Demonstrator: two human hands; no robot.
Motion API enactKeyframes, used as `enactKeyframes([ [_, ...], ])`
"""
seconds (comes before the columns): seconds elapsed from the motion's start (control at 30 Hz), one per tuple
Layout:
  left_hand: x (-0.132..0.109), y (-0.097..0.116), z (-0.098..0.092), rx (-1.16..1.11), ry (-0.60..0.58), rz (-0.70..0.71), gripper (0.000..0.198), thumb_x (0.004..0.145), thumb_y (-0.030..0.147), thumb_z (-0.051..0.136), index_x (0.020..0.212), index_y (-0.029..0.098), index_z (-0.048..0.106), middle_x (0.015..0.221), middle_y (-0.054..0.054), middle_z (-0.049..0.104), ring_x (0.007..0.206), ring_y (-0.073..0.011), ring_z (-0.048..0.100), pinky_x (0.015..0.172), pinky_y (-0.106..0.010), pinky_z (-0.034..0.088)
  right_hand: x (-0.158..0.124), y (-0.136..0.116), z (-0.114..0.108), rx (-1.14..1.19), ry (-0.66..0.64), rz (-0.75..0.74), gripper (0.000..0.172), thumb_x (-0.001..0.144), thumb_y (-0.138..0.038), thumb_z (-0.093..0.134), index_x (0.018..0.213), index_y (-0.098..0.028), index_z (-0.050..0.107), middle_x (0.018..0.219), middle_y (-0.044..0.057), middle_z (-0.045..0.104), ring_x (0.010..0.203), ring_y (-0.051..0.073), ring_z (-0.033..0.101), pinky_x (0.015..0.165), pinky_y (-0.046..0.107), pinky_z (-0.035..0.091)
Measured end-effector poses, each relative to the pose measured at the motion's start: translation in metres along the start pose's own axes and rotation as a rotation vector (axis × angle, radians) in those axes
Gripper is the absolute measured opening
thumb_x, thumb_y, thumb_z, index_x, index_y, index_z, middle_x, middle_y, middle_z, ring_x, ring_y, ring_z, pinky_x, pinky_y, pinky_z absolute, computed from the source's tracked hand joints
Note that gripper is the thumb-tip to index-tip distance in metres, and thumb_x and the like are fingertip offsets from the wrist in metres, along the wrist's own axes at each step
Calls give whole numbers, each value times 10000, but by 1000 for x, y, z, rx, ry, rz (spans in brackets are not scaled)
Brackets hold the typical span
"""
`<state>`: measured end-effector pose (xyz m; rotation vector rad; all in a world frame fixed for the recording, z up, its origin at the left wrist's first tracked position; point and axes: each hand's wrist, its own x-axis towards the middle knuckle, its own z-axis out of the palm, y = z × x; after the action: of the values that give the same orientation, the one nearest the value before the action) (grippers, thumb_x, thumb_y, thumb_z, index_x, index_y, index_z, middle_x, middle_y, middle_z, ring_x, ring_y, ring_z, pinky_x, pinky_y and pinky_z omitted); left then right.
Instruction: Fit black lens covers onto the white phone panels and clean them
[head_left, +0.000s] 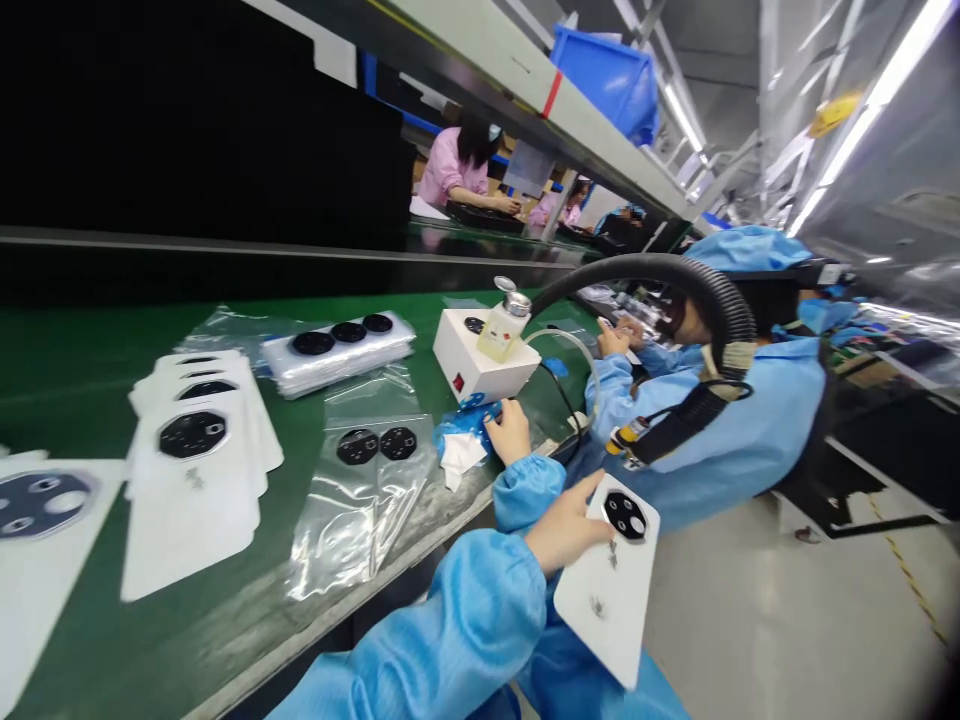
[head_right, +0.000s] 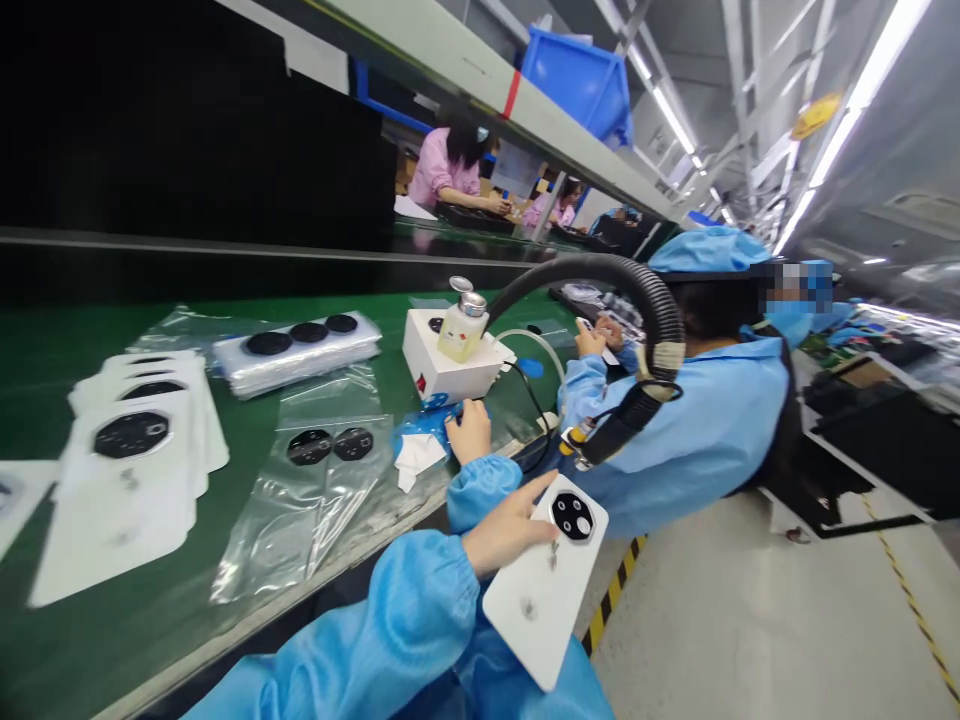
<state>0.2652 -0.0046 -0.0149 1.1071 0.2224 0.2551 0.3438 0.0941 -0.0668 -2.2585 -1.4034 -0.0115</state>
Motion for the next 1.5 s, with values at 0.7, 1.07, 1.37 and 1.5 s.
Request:
enactKeyframes([
  [0.7,-232,59,-65,-20,1066,108,824,763,426,658,1443,365,195,1193,-39,643,648,-157,671,560,-231,545,0,-21,-25,-290,-46,-398,269,889,-335,524,1084,-155,567,1110,73,589,973,174,584,846,387,503],
  [1.07,-233,58,-69,1,1092,127,850,764,426,659,1453,327,173,1001,-15,711,626,-141,648,543,-198,530,-33,-50,-15,-135,-83,-434,248,862,-389,552,910,-149,596,974,41,603,921,162,572,823,375,486],
  [1.37,-232,57,-67,20,1131,145,804,780,419,638,1446,351,193,891,8,732,597,-152,658,515,-209,541,-32,-46,-9,77,-86,-395,251,871,-391,530,936,-155,585,997,43,592,915,161,561,827,374,471],
  [1.5,-231,57,-66,6,1127,182,729,793,392,637,1414,408,255,855,46,734,631,-127,661,550,-171,541,-36,-51,-19,296,-83,-431,227,839,-379,561,793,-156,563,906,29,577,888,160,545,821,372,454],
])
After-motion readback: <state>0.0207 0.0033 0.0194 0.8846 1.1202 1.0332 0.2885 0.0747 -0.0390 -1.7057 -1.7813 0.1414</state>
